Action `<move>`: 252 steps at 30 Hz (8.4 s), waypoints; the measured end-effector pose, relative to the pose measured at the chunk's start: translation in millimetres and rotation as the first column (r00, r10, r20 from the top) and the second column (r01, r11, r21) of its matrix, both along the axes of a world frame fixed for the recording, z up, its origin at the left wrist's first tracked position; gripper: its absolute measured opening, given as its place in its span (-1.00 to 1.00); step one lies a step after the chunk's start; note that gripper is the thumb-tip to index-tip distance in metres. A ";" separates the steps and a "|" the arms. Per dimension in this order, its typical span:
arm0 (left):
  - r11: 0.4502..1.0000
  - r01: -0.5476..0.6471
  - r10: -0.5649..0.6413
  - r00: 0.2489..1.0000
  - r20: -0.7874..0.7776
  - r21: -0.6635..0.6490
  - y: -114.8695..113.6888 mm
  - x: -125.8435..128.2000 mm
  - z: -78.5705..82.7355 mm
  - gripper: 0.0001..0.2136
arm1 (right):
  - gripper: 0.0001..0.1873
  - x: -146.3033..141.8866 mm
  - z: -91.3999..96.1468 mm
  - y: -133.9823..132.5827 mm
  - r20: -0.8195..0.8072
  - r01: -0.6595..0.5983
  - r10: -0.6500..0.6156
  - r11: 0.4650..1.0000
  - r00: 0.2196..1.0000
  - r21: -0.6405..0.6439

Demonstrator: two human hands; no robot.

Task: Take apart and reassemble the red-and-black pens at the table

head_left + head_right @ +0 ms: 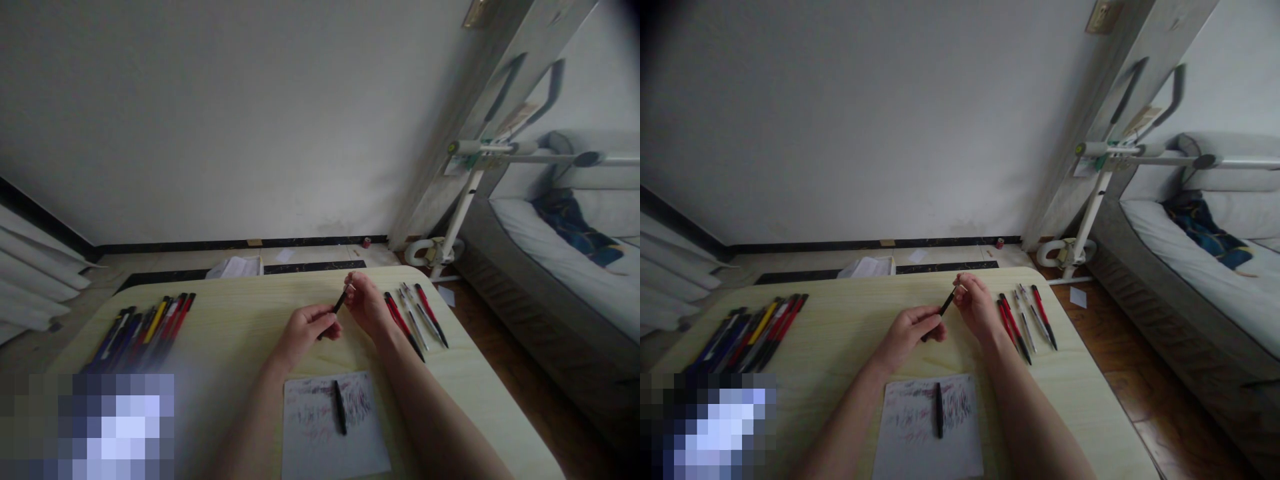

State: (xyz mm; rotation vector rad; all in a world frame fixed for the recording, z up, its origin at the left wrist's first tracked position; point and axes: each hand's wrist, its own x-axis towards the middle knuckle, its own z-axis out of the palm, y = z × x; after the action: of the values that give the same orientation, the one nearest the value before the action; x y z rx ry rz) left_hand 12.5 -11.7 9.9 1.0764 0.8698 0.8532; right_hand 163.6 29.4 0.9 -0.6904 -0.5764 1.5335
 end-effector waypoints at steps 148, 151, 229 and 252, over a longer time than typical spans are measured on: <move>0.725 -0.234 0.557 0.753 -0.351 0.648 -4.7 8.5 -13.8 -0.87 | -0.93 -36.6 32.7 -29.3 0.740 0.045 -0.548 0.814 0.390 0.579; 0.728 -0.233 0.555 0.752 -0.355 0.645 -5.1 8.5 -13.8 -0.88 | -0.93 -37.2 32.8 -29.3 0.740 0.039 -0.543 0.816 0.396 0.577; 0.709 -0.449 0.618 0.767 -0.174 0.543 1.4 2.6 -27.5 -0.80 | -0.81 -15.9 26.7 -126.9 0.856 -0.411 -0.013 0.881 -0.517 -0.235; 0.738 -0.471 0.619 0.758 -0.206 0.484 -1.1 2.7 -35.1 -0.78 | -0.77 -10.0 28.5 -94.3 0.961 -0.510 0.269 0.819 -0.061 -0.262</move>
State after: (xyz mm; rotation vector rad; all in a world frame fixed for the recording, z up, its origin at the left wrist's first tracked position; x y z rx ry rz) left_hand 15.2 -12.8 -25.2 1.3857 1.4109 1.4195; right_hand 153.6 -64.9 29.4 -1.5549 -2.1933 1.2192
